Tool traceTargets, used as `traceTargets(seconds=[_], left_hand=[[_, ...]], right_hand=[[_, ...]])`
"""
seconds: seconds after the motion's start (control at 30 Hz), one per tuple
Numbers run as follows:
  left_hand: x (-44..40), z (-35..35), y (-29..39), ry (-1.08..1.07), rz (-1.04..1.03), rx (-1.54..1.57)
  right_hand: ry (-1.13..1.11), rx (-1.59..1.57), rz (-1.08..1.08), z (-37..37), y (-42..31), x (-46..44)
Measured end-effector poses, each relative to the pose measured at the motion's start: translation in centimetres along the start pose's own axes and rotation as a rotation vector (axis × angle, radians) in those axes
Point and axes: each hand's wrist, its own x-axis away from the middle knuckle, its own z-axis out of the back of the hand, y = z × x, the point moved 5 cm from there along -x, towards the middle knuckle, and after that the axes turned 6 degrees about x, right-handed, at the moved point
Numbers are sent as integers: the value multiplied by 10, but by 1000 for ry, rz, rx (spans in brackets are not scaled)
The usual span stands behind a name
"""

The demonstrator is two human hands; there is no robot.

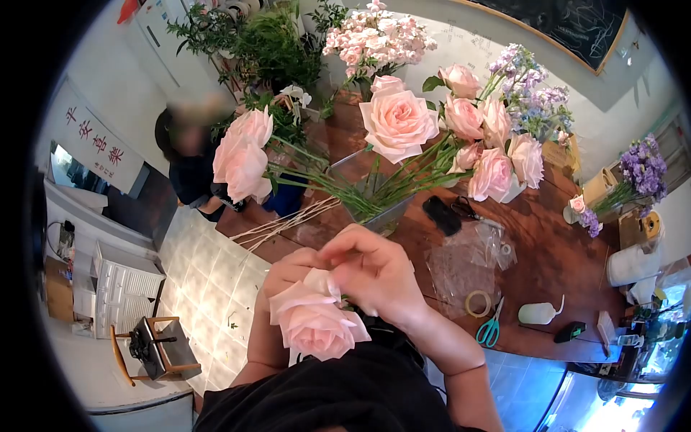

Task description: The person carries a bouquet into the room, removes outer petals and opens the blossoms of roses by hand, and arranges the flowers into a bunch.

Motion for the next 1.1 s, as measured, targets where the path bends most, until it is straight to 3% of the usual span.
traceTargets(seconds=[0.07,0.13,0.17,0.2,0.27,0.3,0.33,0.4,0.5,0.57,0.7,0.8,0.9,1.03,1.1], left_hand=[[2,0,-2,14,52,34],[6,2,-6,68,126,94],[14,4,-14,170,317,31],[26,4,-20,273,507,-35],[35,11,-18,478,543,-415],[28,12,-11,567,371,-726],[22,9,-3,643,183,-1033],[24,5,0,775,54,-1125],[36,12,-25,931,262,-473],[36,12,-32,945,342,-262],[22,11,-28,783,377,-374],[6,12,-16,754,346,-355],[21,13,-31,779,462,-370],[21,12,-35,715,329,-190],[18,11,-34,753,337,-143]], right_hand=[[-32,362,115,-7,-12,-1],[108,450,326,-3,-18,3],[174,494,432,-1,-18,6],[232,466,555,2,-14,9],[373,35,415,11,-2,6],[438,-181,338,14,6,4],[366,-405,202,11,5,0],[210,-453,123,7,6,-4],[68,-388,58,2,7,-2],[3,-295,31,-2,6,2],[33,250,221,-15,-20,3],[38,59,109,-14,-17,2],[62,-73,95,-2,-7,-4],[89,-345,31,12,1,-15],[271,-394,76,23,-6,-19]])
